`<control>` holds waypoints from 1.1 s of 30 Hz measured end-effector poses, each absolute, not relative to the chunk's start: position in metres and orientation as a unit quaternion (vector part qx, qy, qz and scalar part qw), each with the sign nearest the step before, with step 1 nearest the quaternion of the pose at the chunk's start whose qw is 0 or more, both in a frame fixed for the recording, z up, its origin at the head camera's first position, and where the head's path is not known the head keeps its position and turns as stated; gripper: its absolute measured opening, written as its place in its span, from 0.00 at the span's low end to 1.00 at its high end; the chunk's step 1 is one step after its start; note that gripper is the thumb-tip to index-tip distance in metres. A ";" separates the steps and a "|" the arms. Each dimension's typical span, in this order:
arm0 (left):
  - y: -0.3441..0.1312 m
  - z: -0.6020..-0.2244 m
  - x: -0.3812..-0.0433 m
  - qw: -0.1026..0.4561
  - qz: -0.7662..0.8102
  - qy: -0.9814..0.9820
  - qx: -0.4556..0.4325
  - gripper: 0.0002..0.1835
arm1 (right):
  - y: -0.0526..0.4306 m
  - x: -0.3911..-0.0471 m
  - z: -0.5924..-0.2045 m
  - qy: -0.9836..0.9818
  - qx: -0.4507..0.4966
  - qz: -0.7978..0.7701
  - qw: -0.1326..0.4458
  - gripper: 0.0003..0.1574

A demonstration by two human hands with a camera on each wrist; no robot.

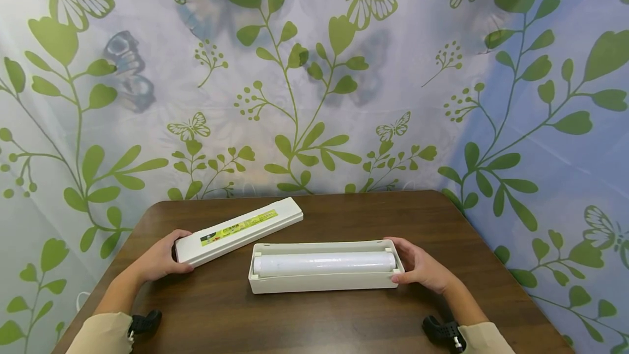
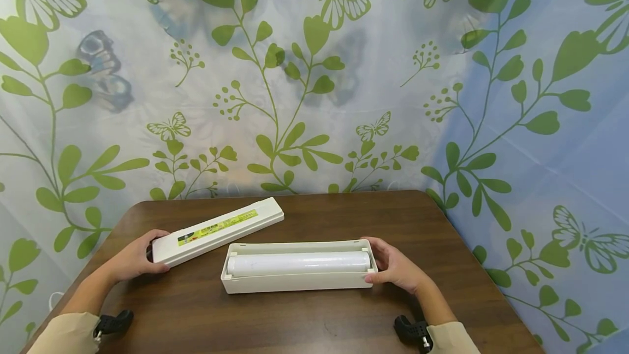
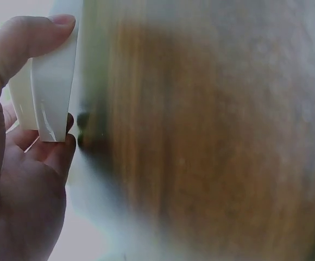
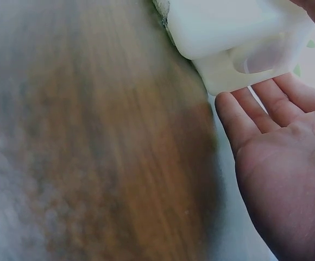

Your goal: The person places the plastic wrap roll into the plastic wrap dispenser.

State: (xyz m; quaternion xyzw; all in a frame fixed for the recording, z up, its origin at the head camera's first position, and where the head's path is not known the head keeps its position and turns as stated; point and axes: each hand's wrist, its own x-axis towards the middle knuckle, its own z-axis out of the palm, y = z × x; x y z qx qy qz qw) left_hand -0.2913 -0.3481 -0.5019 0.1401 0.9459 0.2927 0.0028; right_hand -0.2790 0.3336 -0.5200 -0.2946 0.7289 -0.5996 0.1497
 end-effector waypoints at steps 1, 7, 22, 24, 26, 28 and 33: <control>-0.348 -0.502 -0.292 0.003 0.294 0.945 0.141 0.46 | 0.334 -0.279 -0.520 0.728 -0.295 -0.600 0.150 0.54; -0.346 -0.501 -0.292 -0.005 0.304 0.942 0.141 0.45 | 0.335 -0.278 -0.522 0.725 -0.294 -0.604 0.151 0.54; -0.336 -0.493 -0.286 -0.061 0.334 0.930 0.139 0.44 | 0.334 -0.279 -0.522 0.721 -0.300 -0.606 0.151 0.54; -0.336 -0.494 -0.285 -0.063 0.337 0.929 0.138 0.44 | 0.334 -0.279 -0.522 0.720 -0.302 -0.607 0.150 0.54; -0.336 -0.494 -0.285 -0.065 0.338 0.929 0.137 0.43 | 0.333 -0.279 -0.521 0.720 -0.302 -0.607 0.151 0.54; -0.336 -0.494 -0.284 -0.066 0.338 0.929 0.136 0.43 | 0.333 -0.279 -0.521 0.720 -0.302 -0.606 0.150 0.54; -0.335 -0.495 -0.282 -0.077 0.348 0.924 0.139 0.43 | 0.333 -0.278 -0.520 0.722 -0.298 -0.605 0.154 0.54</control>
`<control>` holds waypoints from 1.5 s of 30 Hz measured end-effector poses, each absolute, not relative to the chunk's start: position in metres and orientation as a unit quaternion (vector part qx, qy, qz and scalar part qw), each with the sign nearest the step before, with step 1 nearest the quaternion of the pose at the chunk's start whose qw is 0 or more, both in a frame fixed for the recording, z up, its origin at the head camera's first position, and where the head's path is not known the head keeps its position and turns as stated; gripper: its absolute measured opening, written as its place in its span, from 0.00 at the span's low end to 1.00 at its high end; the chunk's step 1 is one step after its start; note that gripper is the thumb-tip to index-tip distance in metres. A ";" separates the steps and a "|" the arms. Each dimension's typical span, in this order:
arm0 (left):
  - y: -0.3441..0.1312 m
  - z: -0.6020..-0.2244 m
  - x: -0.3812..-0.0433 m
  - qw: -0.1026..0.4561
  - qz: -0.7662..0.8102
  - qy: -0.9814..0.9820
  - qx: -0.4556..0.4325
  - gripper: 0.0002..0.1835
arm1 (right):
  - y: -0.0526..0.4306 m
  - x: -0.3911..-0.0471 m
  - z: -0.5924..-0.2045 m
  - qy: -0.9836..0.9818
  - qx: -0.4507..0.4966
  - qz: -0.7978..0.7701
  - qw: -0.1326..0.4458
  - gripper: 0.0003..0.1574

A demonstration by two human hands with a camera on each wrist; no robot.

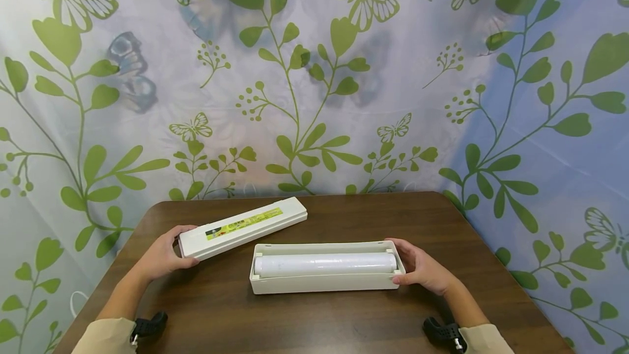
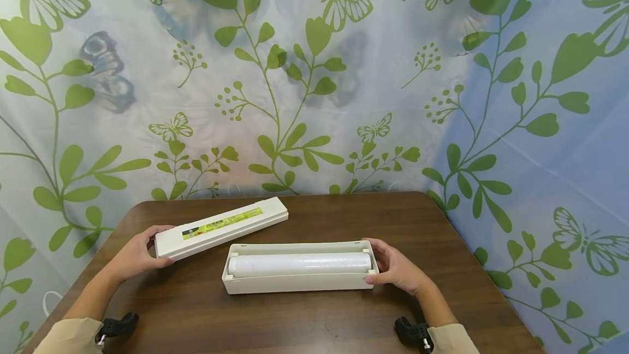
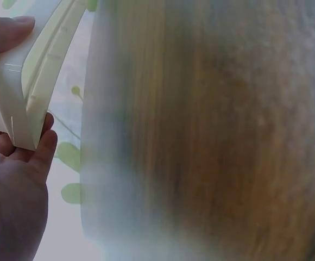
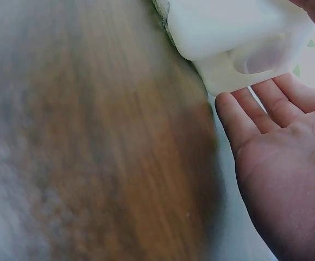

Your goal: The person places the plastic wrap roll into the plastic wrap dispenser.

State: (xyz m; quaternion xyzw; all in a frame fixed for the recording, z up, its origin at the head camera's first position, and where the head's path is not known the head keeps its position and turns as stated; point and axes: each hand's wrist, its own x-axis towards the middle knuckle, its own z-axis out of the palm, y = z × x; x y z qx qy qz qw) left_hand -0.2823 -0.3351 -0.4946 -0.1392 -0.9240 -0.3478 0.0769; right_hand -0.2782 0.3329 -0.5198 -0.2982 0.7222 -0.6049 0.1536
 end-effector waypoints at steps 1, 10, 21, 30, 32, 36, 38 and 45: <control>-0.335 -0.495 -0.282 0.080 -0.350 -0.923 -0.140 0.43 | 0.333 -0.278 -0.520 0.722 -0.298 -0.605 0.154 0.54; -0.331 -0.493 -0.279 0.105 -0.354 -0.919 -0.140 0.41 | 0.332 -0.277 -0.519 0.727 -0.292 -0.601 0.154 0.54; -0.323 -0.489 -0.277 0.127 -0.336 -0.926 -0.119 0.40 | 0.332 -0.277 -0.519 0.722 -0.298 -0.605 0.157 0.55; -0.322 -0.492 -0.276 0.118 -0.357 -0.920 -0.107 0.39 | 0.333 -0.279 -0.521 0.727 -0.296 -0.600 0.156 0.54; -0.321 -0.493 -0.276 0.117 -0.364 -0.918 -0.108 0.39 | 0.333 -0.280 -0.521 0.726 -0.297 -0.600 0.157 0.54; -0.320 -0.493 -0.275 0.119 -0.377 -0.912 -0.109 0.39 | 0.333 -0.280 -0.519 0.727 -0.296 -0.599 0.159 0.54; -0.319 -0.493 -0.274 0.120 -0.379 -0.911 -0.110 0.38 | 0.333 -0.280 -0.519 0.728 -0.294 -0.599 0.160 0.55; -0.313 -0.492 -0.273 0.130 -0.411 -0.893 -0.127 0.37 | 0.334 -0.281 -0.517 0.724 -0.299 -0.599 0.165 0.55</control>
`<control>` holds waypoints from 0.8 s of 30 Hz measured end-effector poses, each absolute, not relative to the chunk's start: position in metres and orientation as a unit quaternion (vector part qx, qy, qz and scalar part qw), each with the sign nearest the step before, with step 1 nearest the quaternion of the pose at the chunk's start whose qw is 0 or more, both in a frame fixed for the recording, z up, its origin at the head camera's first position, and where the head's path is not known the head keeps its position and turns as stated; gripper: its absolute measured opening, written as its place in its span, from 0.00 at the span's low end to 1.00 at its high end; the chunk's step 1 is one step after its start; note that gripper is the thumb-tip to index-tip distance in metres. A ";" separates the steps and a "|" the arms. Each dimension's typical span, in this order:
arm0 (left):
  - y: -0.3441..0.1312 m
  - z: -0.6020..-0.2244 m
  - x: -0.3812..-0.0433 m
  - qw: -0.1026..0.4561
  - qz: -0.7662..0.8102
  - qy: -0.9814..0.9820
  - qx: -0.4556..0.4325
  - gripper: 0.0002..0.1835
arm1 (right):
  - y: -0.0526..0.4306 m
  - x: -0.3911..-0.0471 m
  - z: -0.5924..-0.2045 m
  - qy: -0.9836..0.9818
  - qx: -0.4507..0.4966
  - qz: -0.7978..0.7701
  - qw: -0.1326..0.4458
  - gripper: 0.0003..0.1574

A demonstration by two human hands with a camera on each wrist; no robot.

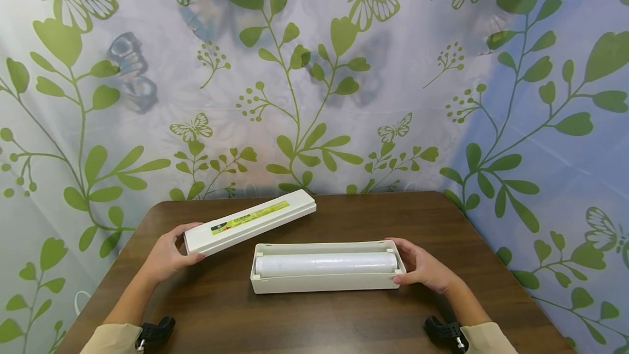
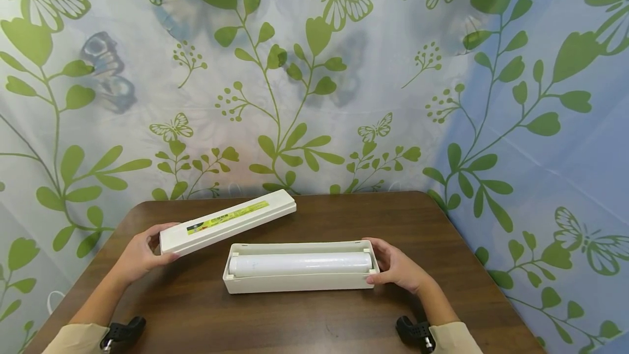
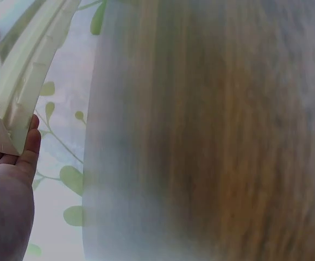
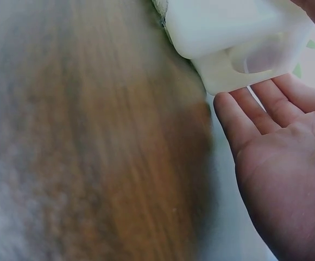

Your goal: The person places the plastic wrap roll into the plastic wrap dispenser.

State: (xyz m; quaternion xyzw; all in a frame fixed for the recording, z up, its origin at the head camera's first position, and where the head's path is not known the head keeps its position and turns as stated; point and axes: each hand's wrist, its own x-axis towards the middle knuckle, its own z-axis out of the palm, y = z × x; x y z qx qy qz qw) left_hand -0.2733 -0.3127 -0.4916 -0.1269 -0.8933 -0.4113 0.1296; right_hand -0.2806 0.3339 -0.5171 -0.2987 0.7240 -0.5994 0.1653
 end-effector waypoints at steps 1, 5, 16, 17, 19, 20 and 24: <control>-0.312 -0.491 -0.273 0.130 -0.416 -0.890 -0.133 0.37 | 0.334 -0.281 -0.517 0.724 -0.300 -0.599 0.166 0.55; -0.307 -0.491 -0.274 0.136 -0.442 -0.874 -0.149 0.37 | 0.335 -0.282 -0.516 0.726 -0.298 -0.596 0.168 0.55; -0.297 -0.480 -0.274 0.139 -0.468 -0.853 -0.182 0.37 | 0.336 -0.282 -0.513 0.734 -0.292 -0.585 0.183 0.61; -0.296 -0.479 -0.275 0.140 -0.471 -0.851 -0.184 0.38 | 0.336 -0.282 -0.513 0.734 -0.292 -0.585 0.185 0.61; -0.294 -0.478 -0.275 0.138 -0.477 -0.847 -0.189 0.38 | 0.336 -0.283 -0.512 0.733 -0.295 -0.584 0.185 0.62; -0.293 -0.477 -0.275 0.136 -0.481 -0.844 -0.192 0.38 | 0.337 -0.283 -0.512 0.733 -0.296 -0.584 0.185 0.62; -0.289 -0.475 -0.275 0.129 -0.497 -0.834 -0.204 0.39 | 0.337 -0.283 -0.511 0.735 -0.296 -0.582 0.183 0.62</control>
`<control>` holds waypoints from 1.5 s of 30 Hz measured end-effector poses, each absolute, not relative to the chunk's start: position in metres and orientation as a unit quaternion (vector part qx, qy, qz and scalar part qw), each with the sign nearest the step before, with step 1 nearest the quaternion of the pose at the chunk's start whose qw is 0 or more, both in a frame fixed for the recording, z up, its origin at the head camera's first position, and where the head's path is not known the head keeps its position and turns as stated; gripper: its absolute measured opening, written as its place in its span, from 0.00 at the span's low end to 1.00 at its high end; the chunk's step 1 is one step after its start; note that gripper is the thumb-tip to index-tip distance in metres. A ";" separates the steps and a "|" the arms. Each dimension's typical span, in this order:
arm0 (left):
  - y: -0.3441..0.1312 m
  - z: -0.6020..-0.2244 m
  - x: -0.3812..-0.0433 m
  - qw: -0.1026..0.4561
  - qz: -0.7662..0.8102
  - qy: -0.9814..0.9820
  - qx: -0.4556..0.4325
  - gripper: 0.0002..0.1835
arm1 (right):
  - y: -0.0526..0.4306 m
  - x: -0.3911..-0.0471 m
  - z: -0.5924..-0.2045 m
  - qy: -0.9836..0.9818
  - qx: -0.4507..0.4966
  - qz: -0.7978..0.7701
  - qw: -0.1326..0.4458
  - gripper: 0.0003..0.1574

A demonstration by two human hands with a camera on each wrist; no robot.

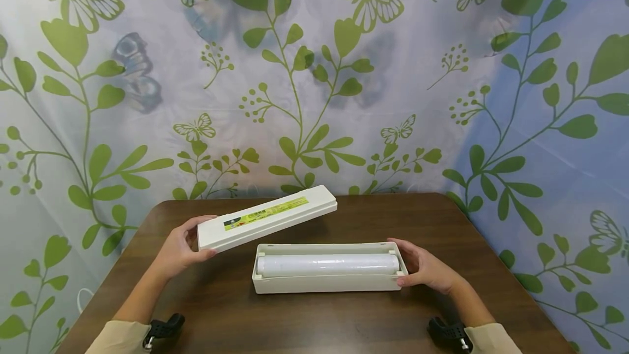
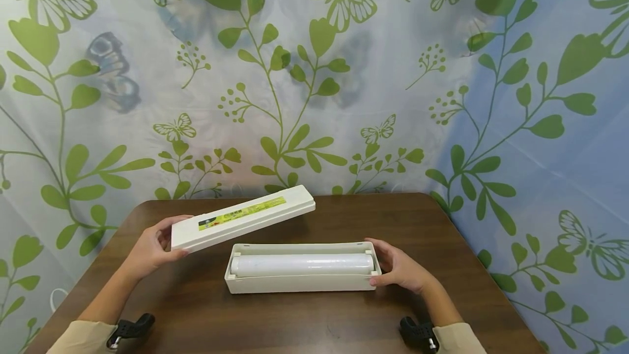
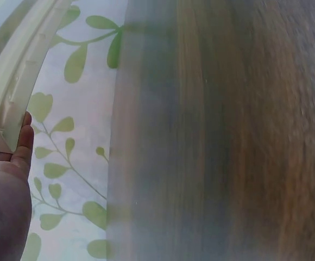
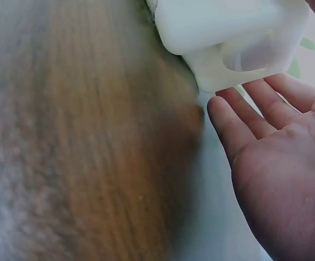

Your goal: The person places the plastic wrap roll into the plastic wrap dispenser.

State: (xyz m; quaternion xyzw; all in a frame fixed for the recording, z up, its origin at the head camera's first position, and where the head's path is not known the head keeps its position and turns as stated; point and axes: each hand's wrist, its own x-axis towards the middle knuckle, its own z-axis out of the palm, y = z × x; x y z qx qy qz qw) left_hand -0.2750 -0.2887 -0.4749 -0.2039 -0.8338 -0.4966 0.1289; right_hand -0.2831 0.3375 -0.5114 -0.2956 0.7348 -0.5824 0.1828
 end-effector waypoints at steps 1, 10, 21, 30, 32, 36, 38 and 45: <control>-0.288 -0.474 -0.275 0.128 -0.500 -0.832 -0.207 0.39 | 0.338 -0.283 -0.511 0.736 -0.296 -0.581 0.180 0.63; -0.278 -0.470 -0.275 0.126 -0.502 -0.826 -0.221 0.39 | 0.339 -0.284 -0.504 0.743 -0.291 -0.581 0.161 0.63; -0.269 -0.467 -0.275 0.115 -0.516 -0.815 -0.237 0.39 | 0.334 -0.288 -0.490 0.761 -0.276 -0.569 0.144 0.57; -0.263 -0.464 -0.275 0.100 -0.544 -0.792 -0.260 0.40 | 0.331 -0.293 -0.485 0.766 -0.282 -0.565 0.120 0.53; -0.261 -0.463 -0.275 0.094 -0.549 -0.787 -0.266 0.40 | 0.329 -0.294 -0.484 0.769 -0.280 -0.564 0.110 0.53; -0.257 -0.463 -0.274 0.084 -0.556 -0.779 -0.276 0.40 | 0.324 -0.296 -0.481 0.776 -0.278 -0.560 0.083 0.53; -0.255 -0.464 -0.273 0.082 -0.556 -0.778 -0.279 0.40 | 0.321 -0.296 -0.479 0.777 -0.280 -0.559 0.071 0.53; -0.247 -0.460 -0.268 0.081 -0.561 -0.775 -0.281 0.40 | 0.316 -0.298 -0.474 0.765 -0.293 -0.571 0.056 0.54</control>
